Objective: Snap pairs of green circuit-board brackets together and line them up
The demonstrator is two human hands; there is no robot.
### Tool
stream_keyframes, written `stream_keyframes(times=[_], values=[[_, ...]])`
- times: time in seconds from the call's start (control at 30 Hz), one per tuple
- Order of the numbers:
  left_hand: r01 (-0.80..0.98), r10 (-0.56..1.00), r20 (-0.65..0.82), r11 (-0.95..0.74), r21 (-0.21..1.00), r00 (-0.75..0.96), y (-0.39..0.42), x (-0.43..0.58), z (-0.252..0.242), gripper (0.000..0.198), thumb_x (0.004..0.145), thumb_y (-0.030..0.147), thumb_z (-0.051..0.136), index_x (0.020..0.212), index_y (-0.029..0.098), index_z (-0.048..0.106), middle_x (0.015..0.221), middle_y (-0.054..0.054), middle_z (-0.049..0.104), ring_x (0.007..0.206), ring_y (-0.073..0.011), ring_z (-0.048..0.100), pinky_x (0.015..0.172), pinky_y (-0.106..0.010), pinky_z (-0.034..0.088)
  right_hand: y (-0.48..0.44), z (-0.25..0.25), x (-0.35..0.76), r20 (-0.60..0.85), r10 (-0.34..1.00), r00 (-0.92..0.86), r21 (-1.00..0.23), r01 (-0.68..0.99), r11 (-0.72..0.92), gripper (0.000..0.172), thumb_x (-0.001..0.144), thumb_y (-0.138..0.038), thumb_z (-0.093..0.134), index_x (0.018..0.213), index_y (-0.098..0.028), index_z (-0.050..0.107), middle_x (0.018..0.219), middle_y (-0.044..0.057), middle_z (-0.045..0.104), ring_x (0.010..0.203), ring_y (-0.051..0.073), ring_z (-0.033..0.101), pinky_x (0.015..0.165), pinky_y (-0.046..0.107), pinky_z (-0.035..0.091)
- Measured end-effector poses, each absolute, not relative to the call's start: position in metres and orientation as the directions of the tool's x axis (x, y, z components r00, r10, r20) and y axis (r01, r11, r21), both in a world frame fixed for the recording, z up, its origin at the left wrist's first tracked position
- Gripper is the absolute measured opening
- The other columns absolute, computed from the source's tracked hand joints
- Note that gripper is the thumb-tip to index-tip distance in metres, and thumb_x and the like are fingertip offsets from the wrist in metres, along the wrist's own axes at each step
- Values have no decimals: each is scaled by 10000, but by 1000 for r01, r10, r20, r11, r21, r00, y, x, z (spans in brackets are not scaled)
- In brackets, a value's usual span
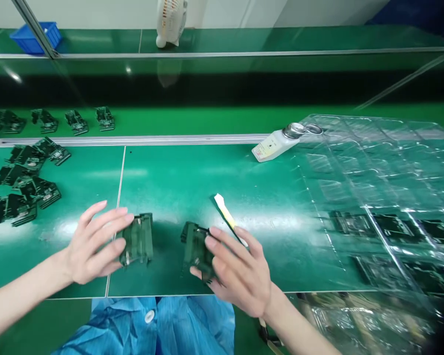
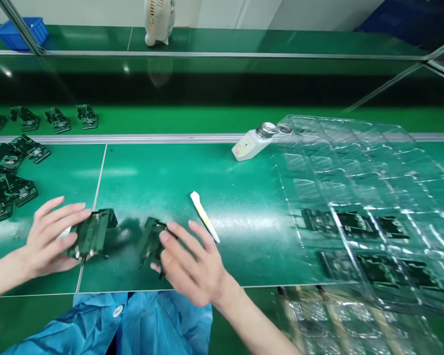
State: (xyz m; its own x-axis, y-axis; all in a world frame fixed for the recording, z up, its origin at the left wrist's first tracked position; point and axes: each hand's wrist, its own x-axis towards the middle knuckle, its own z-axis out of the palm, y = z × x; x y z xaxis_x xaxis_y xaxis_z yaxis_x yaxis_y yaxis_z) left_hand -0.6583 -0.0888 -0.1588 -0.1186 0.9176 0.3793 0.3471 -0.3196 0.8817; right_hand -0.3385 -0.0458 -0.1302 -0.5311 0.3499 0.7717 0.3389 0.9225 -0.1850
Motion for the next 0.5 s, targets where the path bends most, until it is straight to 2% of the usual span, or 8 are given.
stream_keyframes(times=[0.07, 0.1, 0.13, 0.17, 0.2, 0.27, 0.37, 0.5], values=[[169, 933, 302, -271, 948, -194, -94, -631, -150, 542, 471, 242, 946, 955, 325, 716, 994, -21, 770, 1004, -259, 708, 976, -461, 531, -56, -141, -349, 647, 731, -218, -686, 252, 682, 529, 660, -294, 857, 1150, -292, 661, 1111, 46, 743, 1020, 276, 708, 885, 462, 559], [8, 959, 172, -174, 985, -224, -97, -618, -146, 532, 535, 285, 923, 1021, 311, 709, 1004, -34, 765, 984, -257, 713, 921, -441, 560, -60, -144, -356, 466, 882, -76, -877, 92, 471, 546, 670, -350, 853, 1175, -280, 658, 1109, 66, 734, 1019, 289, 700, 881, 478, 556], [-199, 971, -4, -46, 979, -241, -100, -606, -142, 481, 585, 351, 897, 1024, 286, 712, 974, -47, 763, 946, -263, 720, 869, -435, 582, -64, -146, -365, 228, 974, 9, -967, -116, 227, 511, 693, -420, 833, 1154, -269, 674, 1090, 76, 731, 1011, 296, 693, 871, 488, 557], [-412, 955, -196, 90, 907, -224, -102, -596, -139, 418, 624, 420, 866, 982, 260, 721, 939, -57, 761, 912, -272, 724, 832, -441, 598, -68, -147, -374, -20, 999, 25, -945, -326, -11, 454, 718, -489, 805, 1095, -260, 699, 1055, 76, 734, 993, 295, 689, 861, 492, 558], [-597, 912, -366, 192, 779, -184, -104, -587, -137, 382, 645, 477, 839, 922, 239, 728, 917, -68, 759, 899, -286, 725, 823, -462, 605, -70, -146, -384, -235, 972, -15, -837, -505, -211, 409, 733, -543, 780, 1014, -252, 721, 1012, 70, 738, 968, 287, 687, 857, 493, 557], [-832, 800, -592, 261, 489, -97, -105, -574, -135, 348, 665, 506, 809, 851, 223, 731, 942, -81, 757, 933, -297, 720, 875, -493, 599, -71, -145, -400, -487, 860, -152, -542, -720, -434, 359, 752, -574, 754, 883, -240, 728, 959, 53, 743, 933, 261, 683, 885, 490, 550], [-940, 683, -730, 255, 228, 8, -105, -563, -136, 363, 704, 514, 757, 918, 221, 743, 985, -91, 744, 940, -230, 708, 933, -415, 586, -72, -148, -414, -535, 802, -265, -341, -801, -492, 321, 787, -556, 710, 854, -243, 717, 953, 43, 749, 881, 231, 686, 921, 480, 550], [-945, 654, -755, 271, 180, 44, -104, -559, -138, 492, 747, 626, 662, 968, 196, 750, 952, -100, 726, 917, -178, 698, 939, -326, 577, -76, -156, -418, -457, 844, -282, -391, -788, -475, 374, 828, -600, 604, 957, -265, 708, 1019, 47, 750, 891, 242, 702, 983, 520, 538]])
